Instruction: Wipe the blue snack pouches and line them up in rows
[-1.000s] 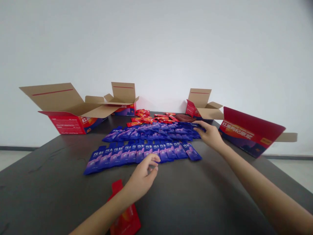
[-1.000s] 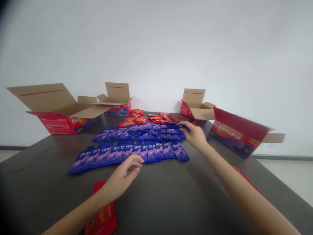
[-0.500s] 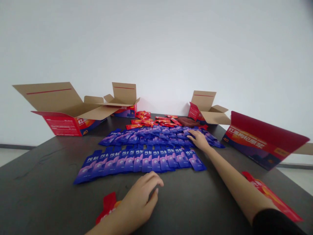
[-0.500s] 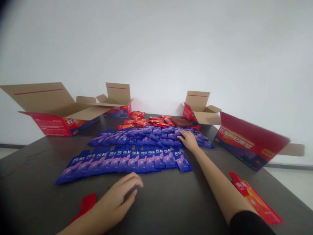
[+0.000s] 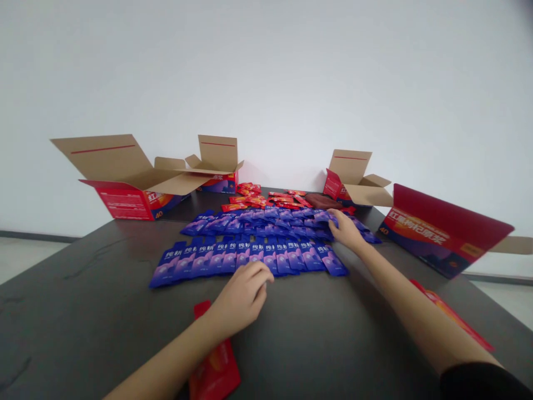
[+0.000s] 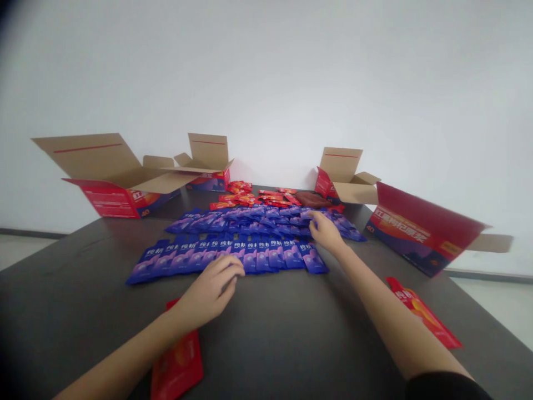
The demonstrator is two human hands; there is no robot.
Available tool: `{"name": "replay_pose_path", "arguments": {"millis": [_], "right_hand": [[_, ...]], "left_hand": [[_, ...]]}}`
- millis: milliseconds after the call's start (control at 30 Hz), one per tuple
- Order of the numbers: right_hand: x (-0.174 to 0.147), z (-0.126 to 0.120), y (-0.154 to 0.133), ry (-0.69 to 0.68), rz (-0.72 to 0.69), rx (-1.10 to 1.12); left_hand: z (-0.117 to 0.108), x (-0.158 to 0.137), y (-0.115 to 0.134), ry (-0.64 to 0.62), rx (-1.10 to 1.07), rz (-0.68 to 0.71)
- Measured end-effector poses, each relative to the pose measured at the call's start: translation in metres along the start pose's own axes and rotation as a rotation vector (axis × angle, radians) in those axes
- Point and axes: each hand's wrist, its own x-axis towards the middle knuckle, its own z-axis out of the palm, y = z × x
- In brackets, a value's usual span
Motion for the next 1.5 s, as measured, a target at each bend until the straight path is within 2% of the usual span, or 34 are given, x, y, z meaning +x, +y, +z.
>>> {"name": "replay_pose_path", "arguments": {"millis": [133, 200, 267, 400, 567, 733, 900, 1000, 1100, 1167, 1300, 1400, 1500], "right_hand": [[-0.034, -0.013, -0.046, -0.163, -0.086, 0.077], [-0.054, -0.012, -0.063, -0.219, -0.097, 0.078], [-0.072, -0.008, -0.071, -0.280, -0.072, 0.027], [-0.091, -0.006, -0.067, -0.423, -0.091, -0.061], [-0.095, -0.016, -0.072, -0.421, -0.108, -0.118], [-0.097, -0.010, -0.089, -0.397, -0.006, -0.263], [-0.105, -0.015, -0.080, -0.407, -0.017, -0.237], [-0.117, -0.025, -0.068, -0.377, -0.072, -0.152], [-0.132, -0.035, -0.060, -0.268, -0.075, -0.101], [-0.140, -0.040, -0.058, -0.246, -0.024, -0.135], [-0.146, -0.045, -0.054, -0.309, 0.123, -0.177], [-0.143, -0.045, -0.047, -0.301, 0.202, -0.164], [-0.140, -0.049, -0.038, -0.269, 0.292, -0.151]], "left_hand": [[-0.005, 0.002, -0.013, 0.117, 0.162, -0.030], [-0.006, 0.003, -0.018, 0.122, 0.198, -0.040], [-0.005, 0.003, -0.022, 0.084, 0.194, -0.012], [0.000, 0.002, -0.025, 0.021, 0.197, 0.049], [0.005, 0.004, -0.027, 0.026, 0.181, 0.081], [0.009, 0.005, -0.029, 0.039, 0.126, 0.118], [0.015, 0.010, -0.020, 0.009, 0.094, 0.103], [0.023, 0.030, -0.005, -0.043, 0.152, 0.119], [0.039, 0.067, 0.014, -0.121, 0.222, 0.141], [0.056, 0.097, 0.024, -0.167, 0.269, 0.122], [0.093, 0.148, 0.035, -0.287, 0.351, 0.044], [0.112, 0.165, 0.038, -0.357, 0.379, 0.012], [0.118, 0.165, 0.036, -0.372, 0.381, 0.022]]}}
